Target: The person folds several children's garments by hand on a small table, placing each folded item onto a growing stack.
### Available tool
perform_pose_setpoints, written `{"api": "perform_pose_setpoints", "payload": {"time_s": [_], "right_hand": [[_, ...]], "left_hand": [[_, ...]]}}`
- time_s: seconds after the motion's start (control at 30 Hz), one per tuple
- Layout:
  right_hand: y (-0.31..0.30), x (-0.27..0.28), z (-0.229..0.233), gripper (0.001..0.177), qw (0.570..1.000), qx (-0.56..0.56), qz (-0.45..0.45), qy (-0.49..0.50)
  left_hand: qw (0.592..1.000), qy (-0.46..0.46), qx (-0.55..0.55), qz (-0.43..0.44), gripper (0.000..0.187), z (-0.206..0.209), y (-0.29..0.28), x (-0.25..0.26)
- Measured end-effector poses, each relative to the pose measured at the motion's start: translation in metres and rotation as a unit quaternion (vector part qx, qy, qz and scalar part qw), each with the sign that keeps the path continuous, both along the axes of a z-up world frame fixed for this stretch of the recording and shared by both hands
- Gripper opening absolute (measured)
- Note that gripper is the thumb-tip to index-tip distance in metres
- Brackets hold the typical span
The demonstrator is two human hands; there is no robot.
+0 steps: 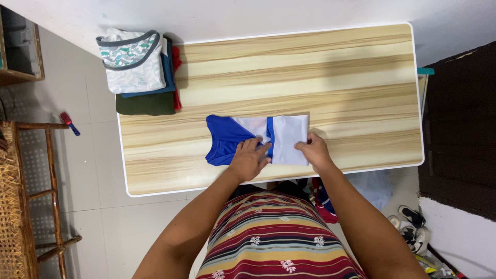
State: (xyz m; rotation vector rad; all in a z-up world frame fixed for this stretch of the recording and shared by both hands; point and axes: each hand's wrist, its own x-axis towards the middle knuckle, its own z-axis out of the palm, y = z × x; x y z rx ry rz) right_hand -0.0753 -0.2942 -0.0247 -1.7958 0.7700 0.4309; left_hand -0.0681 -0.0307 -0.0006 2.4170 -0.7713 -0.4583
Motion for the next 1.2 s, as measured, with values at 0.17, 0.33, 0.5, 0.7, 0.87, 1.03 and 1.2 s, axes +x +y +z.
{"api": "perform_pose_setpoints", "payload": {"time_s": [0.17,0.33,0.5,0.7,0.87,1.03,1.2], "right_hand": [[0.053,0.010,0.041,0.033,0.996,0.058,0.067,-0.031],[0.133,0.036,0.050,0.031,0.972,0.006,0.216,-0.089],[0.184,0.051,0.035,0.040,0.933,0.048,0.313,-0.172],[0.168,0.033,0.039,0.037,0.907,-0.058,0.338,-0.243],[0.148,0.021,0.040,0.045,0.864,-0.216,0.345,-0.295],[0.153,0.012,0.029,0.072,0.885,-0.215,0.360,-0.200],[0.162,-0.002,0.025,0.075,0.846,-0.241,0.420,-0.223]], "left_hand": [[0.961,0.025,-0.213,0.173,0.032,-0.030,0.024,0.005],[0.773,0.338,-0.384,0.375,0.032,-0.026,0.060,0.024],[0.821,0.300,-0.281,0.396,0.032,-0.022,0.087,0.036],[0.842,0.219,-0.214,0.443,0.025,-0.023,0.106,0.043],[0.858,0.255,-0.103,0.435,0.035,-0.009,0.104,0.039],[0.732,0.344,-0.403,0.428,0.034,-0.058,0.105,0.030],[0.687,0.322,-0.414,0.503,0.043,-0.032,0.104,0.023]]}}
